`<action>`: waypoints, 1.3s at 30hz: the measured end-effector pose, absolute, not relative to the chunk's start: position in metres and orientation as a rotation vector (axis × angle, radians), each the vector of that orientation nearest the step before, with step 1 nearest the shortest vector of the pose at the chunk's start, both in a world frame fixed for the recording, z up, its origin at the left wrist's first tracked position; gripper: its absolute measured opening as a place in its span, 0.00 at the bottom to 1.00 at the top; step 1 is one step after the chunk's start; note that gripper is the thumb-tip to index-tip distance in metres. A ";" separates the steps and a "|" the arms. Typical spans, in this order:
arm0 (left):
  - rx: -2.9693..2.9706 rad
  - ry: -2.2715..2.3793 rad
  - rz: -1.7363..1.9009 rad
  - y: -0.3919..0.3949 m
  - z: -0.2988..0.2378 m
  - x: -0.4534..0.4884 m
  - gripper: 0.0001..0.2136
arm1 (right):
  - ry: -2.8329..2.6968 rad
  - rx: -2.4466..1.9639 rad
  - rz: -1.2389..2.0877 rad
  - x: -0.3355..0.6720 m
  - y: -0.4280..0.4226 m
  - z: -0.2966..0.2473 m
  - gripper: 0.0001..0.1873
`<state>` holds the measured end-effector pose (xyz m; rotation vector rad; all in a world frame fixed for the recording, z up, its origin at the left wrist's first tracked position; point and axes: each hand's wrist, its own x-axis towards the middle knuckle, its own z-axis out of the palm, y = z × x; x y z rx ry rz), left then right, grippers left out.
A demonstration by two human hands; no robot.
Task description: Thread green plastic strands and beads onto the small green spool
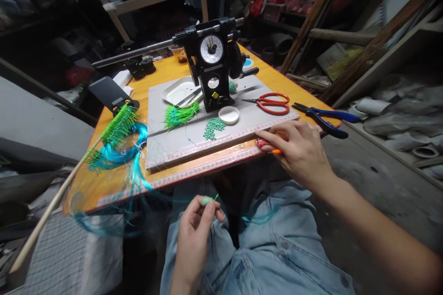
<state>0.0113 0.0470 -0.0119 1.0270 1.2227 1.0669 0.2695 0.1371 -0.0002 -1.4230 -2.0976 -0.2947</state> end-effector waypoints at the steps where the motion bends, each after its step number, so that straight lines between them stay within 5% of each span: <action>1: 1.004 1.192 1.073 0.044 -0.011 0.012 0.10 | -2.120 -1.392 -0.365 0.269 0.138 0.001 0.19; 4: 0.950 1.131 1.075 0.037 -0.008 0.014 0.10 | -2.084 -1.250 -0.377 0.257 0.123 0.006 0.19; 12: 1.042 1.080 0.958 0.023 0.004 0.017 0.12 | -2.452 -0.953 0.539 0.201 0.057 0.035 0.23; 22: 1.013 1.199 1.219 0.004 -0.004 0.020 0.15 | -2.042 -1.028 0.921 0.188 0.044 0.030 0.06; 26: 1.383 1.293 1.471 -0.001 -0.016 0.018 0.21 | -1.816 -1.089 1.125 0.183 0.039 0.022 0.07; 30: 1.778 1.259 1.532 0.002 -0.013 0.014 0.17 | -1.748 -1.048 1.244 0.180 0.037 0.018 0.08; 39: 1.567 1.224 1.510 0.009 -0.010 0.014 0.10 | -1.889 -1.011 1.272 0.186 0.037 0.028 0.04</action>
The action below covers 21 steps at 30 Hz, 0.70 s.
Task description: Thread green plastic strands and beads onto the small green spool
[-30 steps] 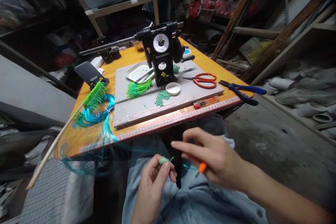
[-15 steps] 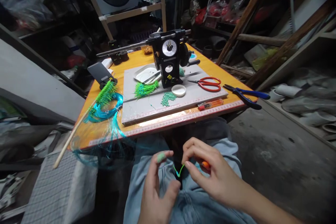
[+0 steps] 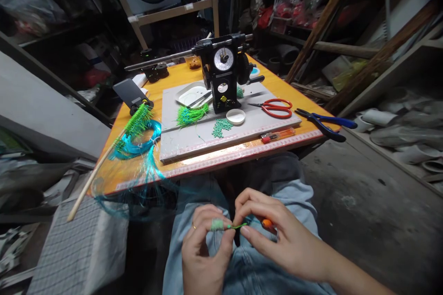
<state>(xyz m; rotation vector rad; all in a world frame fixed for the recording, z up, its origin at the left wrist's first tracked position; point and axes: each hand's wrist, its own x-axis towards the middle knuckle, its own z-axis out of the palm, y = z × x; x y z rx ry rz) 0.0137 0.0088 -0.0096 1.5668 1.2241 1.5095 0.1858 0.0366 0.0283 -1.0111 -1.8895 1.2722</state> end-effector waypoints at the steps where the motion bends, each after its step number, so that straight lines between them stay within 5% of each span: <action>1: 1.558 1.225 1.495 0.009 -0.010 0.014 0.10 | -1.900 -1.023 1.258 0.185 0.037 0.028 0.04; 21: 1.208 1.097 1.370 0.010 -0.019 0.017 0.06 | -1.918 -1.012 1.239 0.176 0.037 0.025 0.06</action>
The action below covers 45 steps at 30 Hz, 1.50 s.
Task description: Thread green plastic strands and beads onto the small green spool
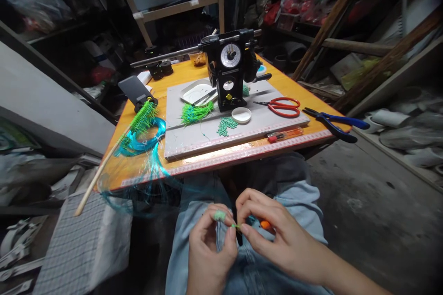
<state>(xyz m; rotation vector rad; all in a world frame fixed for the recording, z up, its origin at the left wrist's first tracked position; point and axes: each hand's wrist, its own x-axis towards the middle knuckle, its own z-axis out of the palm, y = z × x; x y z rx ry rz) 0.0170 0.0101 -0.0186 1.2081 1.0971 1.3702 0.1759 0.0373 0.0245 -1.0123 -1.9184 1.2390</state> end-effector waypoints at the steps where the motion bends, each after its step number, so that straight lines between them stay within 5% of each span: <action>1: 1.196 1.094 1.376 0.010 -0.019 0.016 0.06 | -1.922 -1.010 1.240 0.176 0.037 0.025 0.07; 20: 1.246 1.176 1.332 0.006 -0.017 0.016 0.07 | -2.135 -1.018 0.901 0.173 0.034 0.025 0.09; 45: 1.659 1.553 1.472 -0.001 -0.023 0.022 0.09 | -2.174 -0.989 0.885 0.169 0.030 0.013 0.06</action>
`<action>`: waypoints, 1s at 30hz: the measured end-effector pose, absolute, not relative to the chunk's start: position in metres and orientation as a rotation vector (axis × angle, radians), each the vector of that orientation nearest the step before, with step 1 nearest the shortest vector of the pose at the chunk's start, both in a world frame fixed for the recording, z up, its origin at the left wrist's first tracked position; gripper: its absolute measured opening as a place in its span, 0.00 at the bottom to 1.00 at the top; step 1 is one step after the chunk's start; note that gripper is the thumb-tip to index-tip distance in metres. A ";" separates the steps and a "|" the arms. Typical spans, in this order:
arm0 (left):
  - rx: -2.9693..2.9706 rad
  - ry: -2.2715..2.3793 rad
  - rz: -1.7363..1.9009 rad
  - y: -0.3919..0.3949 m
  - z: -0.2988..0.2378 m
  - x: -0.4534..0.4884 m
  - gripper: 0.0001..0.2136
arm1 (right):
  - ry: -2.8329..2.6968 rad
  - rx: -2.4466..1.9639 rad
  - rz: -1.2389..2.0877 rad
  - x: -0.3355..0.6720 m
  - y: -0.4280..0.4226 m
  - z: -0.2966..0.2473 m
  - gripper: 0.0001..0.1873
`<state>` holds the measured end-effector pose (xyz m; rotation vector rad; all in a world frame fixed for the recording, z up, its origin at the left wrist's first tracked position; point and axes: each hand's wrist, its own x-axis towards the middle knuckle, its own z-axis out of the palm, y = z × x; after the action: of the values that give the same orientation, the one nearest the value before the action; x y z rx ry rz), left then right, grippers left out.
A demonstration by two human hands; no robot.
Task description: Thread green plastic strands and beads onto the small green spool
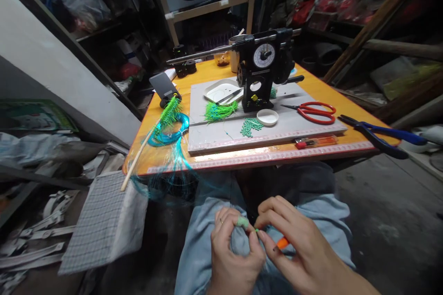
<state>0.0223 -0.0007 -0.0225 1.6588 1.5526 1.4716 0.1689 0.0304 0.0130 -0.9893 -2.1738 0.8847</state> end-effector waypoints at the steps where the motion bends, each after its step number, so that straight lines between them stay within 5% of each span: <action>1: 1.612 1.530 1.493 -0.001 -0.023 0.021 0.08 | -2.186 -1.003 0.875 0.168 0.031 0.014 0.06; 14: 1.623 1.434 1.592 -0.003 0.000 -0.026 0.10 | -2.284 -0.780 0.930 0.126 0.048 0.034 0.14; 21: 1.012 1.278 2.274 -0.010 0.013 -0.074 0.03 | -2.075 -0.635 0.907 0.055 0.066 0.074 0.09; 30: 0.746 1.230 2.305 -0.018 0.018 -0.082 0.03 | -1.923 -0.564 0.954 -0.006 0.077 0.089 0.03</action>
<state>-0.0816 -0.0180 0.0179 0.7463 1.2298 2.3055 -0.0058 0.0774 0.0893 -0.5640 -1.9230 0.9540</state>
